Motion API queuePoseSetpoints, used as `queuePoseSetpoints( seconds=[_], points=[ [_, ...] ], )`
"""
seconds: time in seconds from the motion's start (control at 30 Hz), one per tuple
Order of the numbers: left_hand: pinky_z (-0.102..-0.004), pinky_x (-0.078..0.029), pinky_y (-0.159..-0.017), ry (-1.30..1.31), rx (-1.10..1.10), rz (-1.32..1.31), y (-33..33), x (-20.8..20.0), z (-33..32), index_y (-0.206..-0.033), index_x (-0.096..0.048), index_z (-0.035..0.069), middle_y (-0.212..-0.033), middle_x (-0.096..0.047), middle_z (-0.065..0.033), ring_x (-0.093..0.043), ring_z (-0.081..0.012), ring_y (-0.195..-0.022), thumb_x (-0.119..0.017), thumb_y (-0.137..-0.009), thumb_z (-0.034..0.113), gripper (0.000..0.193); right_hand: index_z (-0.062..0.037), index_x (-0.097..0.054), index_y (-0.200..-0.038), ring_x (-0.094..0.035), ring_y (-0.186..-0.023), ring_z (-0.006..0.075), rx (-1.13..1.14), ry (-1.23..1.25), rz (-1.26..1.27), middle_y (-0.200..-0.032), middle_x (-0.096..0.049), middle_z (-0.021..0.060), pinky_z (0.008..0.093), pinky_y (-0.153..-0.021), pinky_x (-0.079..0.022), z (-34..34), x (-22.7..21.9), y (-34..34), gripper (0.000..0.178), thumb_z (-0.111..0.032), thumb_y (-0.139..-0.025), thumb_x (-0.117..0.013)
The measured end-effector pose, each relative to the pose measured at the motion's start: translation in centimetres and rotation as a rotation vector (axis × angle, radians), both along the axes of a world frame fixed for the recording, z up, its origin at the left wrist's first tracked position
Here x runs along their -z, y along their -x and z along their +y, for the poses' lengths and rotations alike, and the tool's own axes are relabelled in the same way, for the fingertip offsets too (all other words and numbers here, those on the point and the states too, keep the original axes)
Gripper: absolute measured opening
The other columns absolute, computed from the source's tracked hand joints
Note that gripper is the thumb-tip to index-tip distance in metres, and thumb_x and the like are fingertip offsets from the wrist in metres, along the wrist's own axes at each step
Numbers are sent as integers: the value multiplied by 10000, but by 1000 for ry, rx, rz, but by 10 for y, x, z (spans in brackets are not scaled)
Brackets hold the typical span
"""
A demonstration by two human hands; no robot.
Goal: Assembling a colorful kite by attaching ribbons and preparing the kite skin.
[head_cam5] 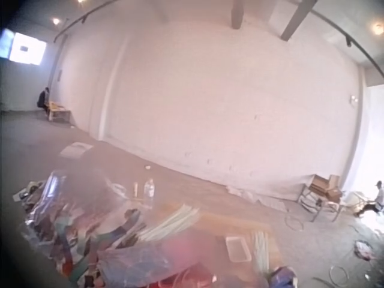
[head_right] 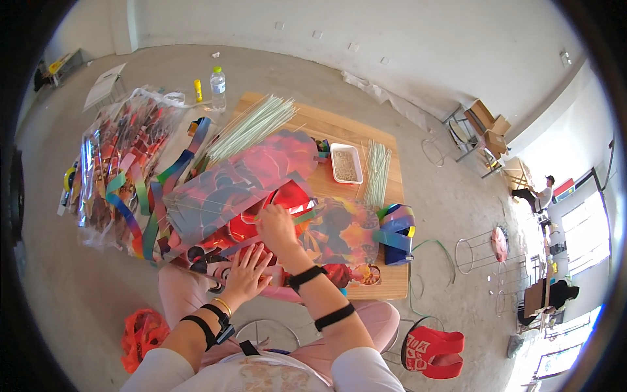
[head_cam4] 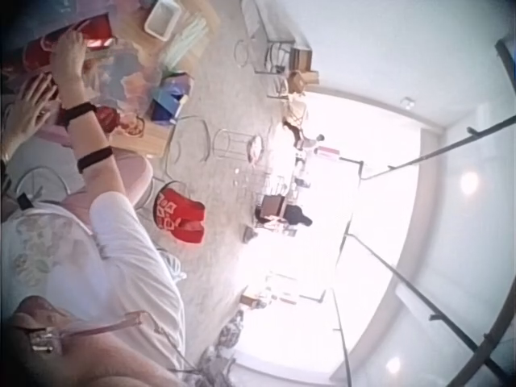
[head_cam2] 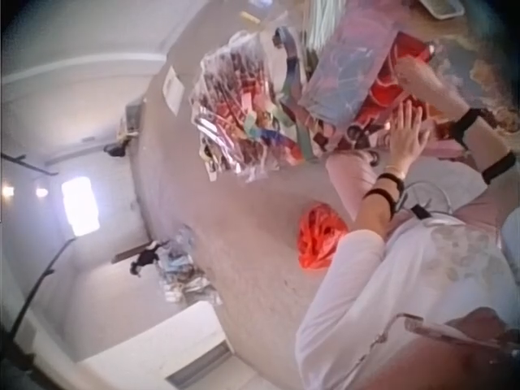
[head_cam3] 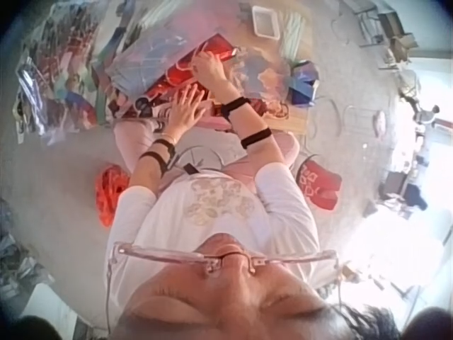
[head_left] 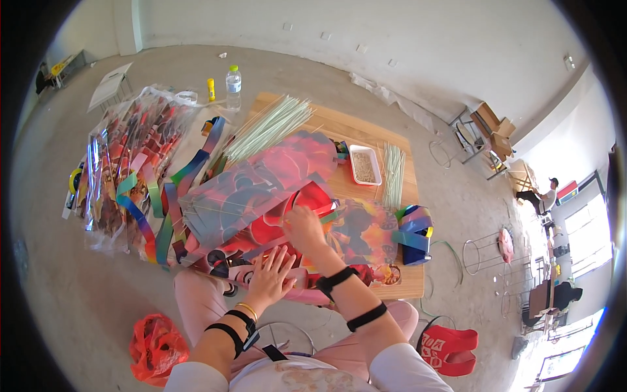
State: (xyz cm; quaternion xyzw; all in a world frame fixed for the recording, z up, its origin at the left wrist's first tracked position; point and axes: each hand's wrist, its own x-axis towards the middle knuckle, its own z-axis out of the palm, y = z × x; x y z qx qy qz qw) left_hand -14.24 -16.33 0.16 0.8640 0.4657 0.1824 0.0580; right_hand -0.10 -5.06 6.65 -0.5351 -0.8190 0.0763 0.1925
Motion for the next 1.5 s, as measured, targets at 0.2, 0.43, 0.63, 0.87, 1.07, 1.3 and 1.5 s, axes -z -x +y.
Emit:
queuePoseSetpoints(
  seconds=[0.2, 0.43, 0.63, 0.87, 1.07, 1.3, 1.5],
  points=[
    [-561, -220, -1080, 44, 21, -4, -2, 0, 1, -1232, -540, 74, -1307, -481, -169, -368, -346, -1295, -570, -820, 406, 530, -77, -615, -904, -562, -910, 298, -92, 37, -179, -930, -584, 105, 413, -774, -463, 6, 24, 46, 206, -210, -747, -624],
    [-531, -211, -1092, 28, -4, -104, 7, 27, -4, -1174, -573, 62, -1288, -496, -169, -380, -324, -1287, -573, -812, 395, 492, -78, -641, -951, -599, -895, 286, -573, 382, 376, -950, -607, 104, 396, -759, -492, -26, -7, 90, 216, -233, -802, -645],
    [-549, -240, -1068, -31, 2, -53, -2, 1, 1, -1217, -567, 97, -1308, -490, -165, -385, -325, -1282, -516, -861, 449, 503, -38, -619, -1081, -571, -996, 300, -112, 72, 209, -1056, -592, 132, 400, -872, -464, -13, 11, 21, 303, -162, -805, -632],
    [-563, -249, -1060, 253, -29, 248, 1, 14, -3, -1253, -551, 121, -1334, -478, -154, -364, -338, -1302, -506, -865, 455, 514, -52, -570, -1157, -477, -1148, 325, -423, 71, 91, -1214, -526, 133, 435, -997, -371, -39, 25, 28, 385, -194, -805, -629],
    [-565, -248, -1058, 41, 8, -5, -2, -1, 3, -1389, -415, 149, -1452, -359, -152, -320, -335, -1341, -530, -855, 436, 617, -38, -610, -1048, -506, -1106, 335, 63, -21, 283, -1114, -568, 143, 449, -941, -417, 50, 12, -36, 324, -157, -753, -673],
    [-564, -245, -1059, 104, 6, 0, 2, -6, 4, -1413, -381, 156, -1471, -330, -148, -303, -327, -1354, -546, -845, 429, 651, -81, -558, -1152, -487, -1130, 332, 33, 24, -138, -1145, -547, 119, 425, -977, -401, 128, 22, -80, 492, -169, -695, -719],
    [-560, -247, -1059, 156, 7, -8, 3, -7, 6, -1409, -389, 159, -1478, -320, -143, -295, -320, -1360, -550, -839, 438, 655, -142, -549, -1124, -524, -1098, 317, -189, 242, -431, -1137, -560, 104, 432, -919, -431, 167, 29, -58, 619, -259, -590, -838]
  ],
)
